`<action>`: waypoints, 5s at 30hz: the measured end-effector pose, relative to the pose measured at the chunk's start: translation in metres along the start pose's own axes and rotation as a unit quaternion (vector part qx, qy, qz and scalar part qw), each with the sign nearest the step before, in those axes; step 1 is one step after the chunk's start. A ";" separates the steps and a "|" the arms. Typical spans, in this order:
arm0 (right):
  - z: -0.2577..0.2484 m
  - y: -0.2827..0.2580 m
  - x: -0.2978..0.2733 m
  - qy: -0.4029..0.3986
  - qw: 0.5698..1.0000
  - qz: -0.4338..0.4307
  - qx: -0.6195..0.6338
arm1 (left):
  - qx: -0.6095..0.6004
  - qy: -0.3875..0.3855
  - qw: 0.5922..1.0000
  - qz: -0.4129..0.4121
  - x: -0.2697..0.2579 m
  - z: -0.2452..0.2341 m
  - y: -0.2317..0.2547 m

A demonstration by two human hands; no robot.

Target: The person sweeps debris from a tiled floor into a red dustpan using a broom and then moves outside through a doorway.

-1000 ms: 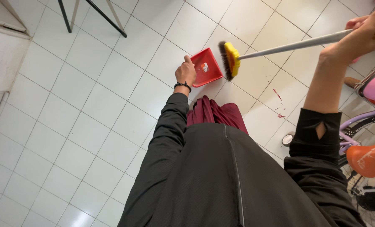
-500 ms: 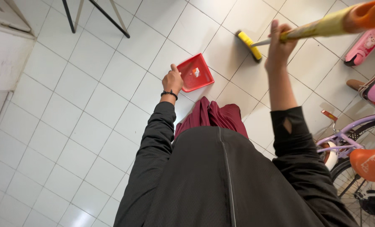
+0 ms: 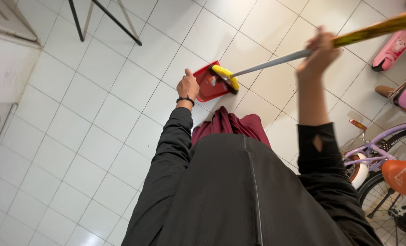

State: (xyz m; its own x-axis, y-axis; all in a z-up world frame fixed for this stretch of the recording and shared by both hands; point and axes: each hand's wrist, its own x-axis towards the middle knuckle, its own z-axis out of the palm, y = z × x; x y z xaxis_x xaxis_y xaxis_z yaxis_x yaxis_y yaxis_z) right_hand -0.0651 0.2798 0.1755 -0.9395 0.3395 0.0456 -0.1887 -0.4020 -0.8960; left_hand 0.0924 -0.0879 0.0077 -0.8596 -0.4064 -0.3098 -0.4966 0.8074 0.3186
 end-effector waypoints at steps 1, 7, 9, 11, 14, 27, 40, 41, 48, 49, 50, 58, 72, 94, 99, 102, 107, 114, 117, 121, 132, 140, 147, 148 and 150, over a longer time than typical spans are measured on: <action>-0.014 -0.011 0.018 0.013 1.000 -0.005 0.016 | 0.001 -0.005 1.000 -0.002 0.000 -0.006 0.001; -0.060 -0.065 0.090 0.005 0.996 -0.078 0.031 | -0.013 -0.008 0.999 -0.047 -0.014 -0.036 -0.023; -0.064 -0.066 0.100 -0.021 0.994 -0.104 0.011 | -0.019 0.000 0.999 -0.046 -0.019 -0.038 -0.037; -0.055 -0.058 0.111 -0.055 0.991 -0.121 -0.002 | -0.023 0.005 0.999 -0.048 -0.026 -0.041 -0.051; -0.022 -0.023 0.109 -0.102 0.988 -0.117 0.018 | -0.027 0.001 0.998 -0.064 -0.036 -0.045 -0.069; 0.056 0.055 -0.107 -0.148 0.980 0.090 -0.098 | -0.009 -0.001 0.996 -0.086 -0.047 -0.030 -0.088; 0.006 -0.020 -0.032 -0.072 0.997 0.004 0.027 | -0.016 0.035 0.997 -0.074 -0.059 -0.025 -0.100; -0.009 -0.031 -0.018 -0.079 0.996 -0.024 0.013 | -0.026 0.042 0.996 -0.078 -0.062 -0.027 -0.103; -0.073 -0.086 0.040 -0.156 0.978 -0.127 -0.056 | -0.057 0.092 0.987 -0.117 -0.098 -0.041 -0.123; -0.075 -0.088 0.043 -0.163 0.978 -0.117 -0.056 | -0.061 0.102 0.986 -0.119 -0.106 -0.044 -0.124; -0.076 -0.085 0.042 -0.162 0.978 -0.115 -0.056 | -0.067 0.099 0.984 -0.133 -0.116 -0.048 -0.127; -0.057 -0.007 0.001 -0.076 0.974 -0.179 -0.116 | -0.057 0.104 0.981 -0.157 -0.138 -0.071 -0.148; 0.055 0.020 -0.265 -0.130 0.989 0.007 -0.070 | -0.045 0.053 0.992 -0.105 -0.121 -0.032 -0.199; 0.096 -0.014 -0.110 -0.128 0.969 -0.211 0.030 | -0.064 0.015 0.985 -0.160 -0.153 -0.095 -0.273; 0.155 0.081 -0.117 -0.282 0.957 -0.066 0.031 | -0.064 0.034 0.978 -0.198 -0.176 -0.095 -0.297; 0.186 0.134 -0.164 -0.338 0.937 0.036 -0.078 | -0.083 0.065 0.970 -0.219 -0.185 -0.082 -0.307; 0.210 0.139 -0.260 -0.398 0.868 0.067 -0.289 | -0.071 0.036 0.971 -0.225 -0.177 -0.073 -0.307; 0.212 0.075 -0.329 -0.422 0.885 0.169 -0.095 | -0.076 0.055 0.969 -0.229 -0.161 -0.064 -0.293; 0.210 0.077 -0.322 -0.370 0.915 0.155 -0.039 | -0.071 0.068 0.971 -0.219 -0.163 -0.066 -0.297; 0.207 0.086 -0.263 -0.277 0.958 0.071 0.020 | -0.057 0.060 0.975 -0.206 -0.170 -0.071 -0.302; 0.297 0.071 -0.227 -0.379 0.921 -0.037 0.085 | -0.141 0.154 0.939 -0.275 -0.270 -0.076 -0.376; 0.321 0.165 -0.367 -0.565 0.819 -0.052 -0.088 | -0.131 0.159 0.906 -0.369 -0.343 -0.070 -0.403; 0.246 0.128 -0.363 -0.530 0.842 0.051 -0.088 | -0.129 0.171 0.884 -0.416 -0.375 -0.055 -0.417; 0.241 0.124 -0.357 -0.500 0.859 0.090 -0.061 | -0.128 0.174 0.879 -0.425 -0.377 -0.055 -0.418; 0.232 0.117 -0.351 -0.438 0.883 0.171 -0.006 | -0.132 0.165 0.871 -0.442 -0.384 -0.057 -0.419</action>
State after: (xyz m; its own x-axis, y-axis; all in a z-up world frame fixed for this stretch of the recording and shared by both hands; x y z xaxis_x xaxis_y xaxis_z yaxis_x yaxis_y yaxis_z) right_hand 0.1767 -0.0835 0.1568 -0.8028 -0.5893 0.0905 0.1476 -0.3435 -0.9275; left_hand 0.6242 -0.2944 0.0441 -0.0922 -0.9562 -0.2778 -0.9555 0.0064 0.2950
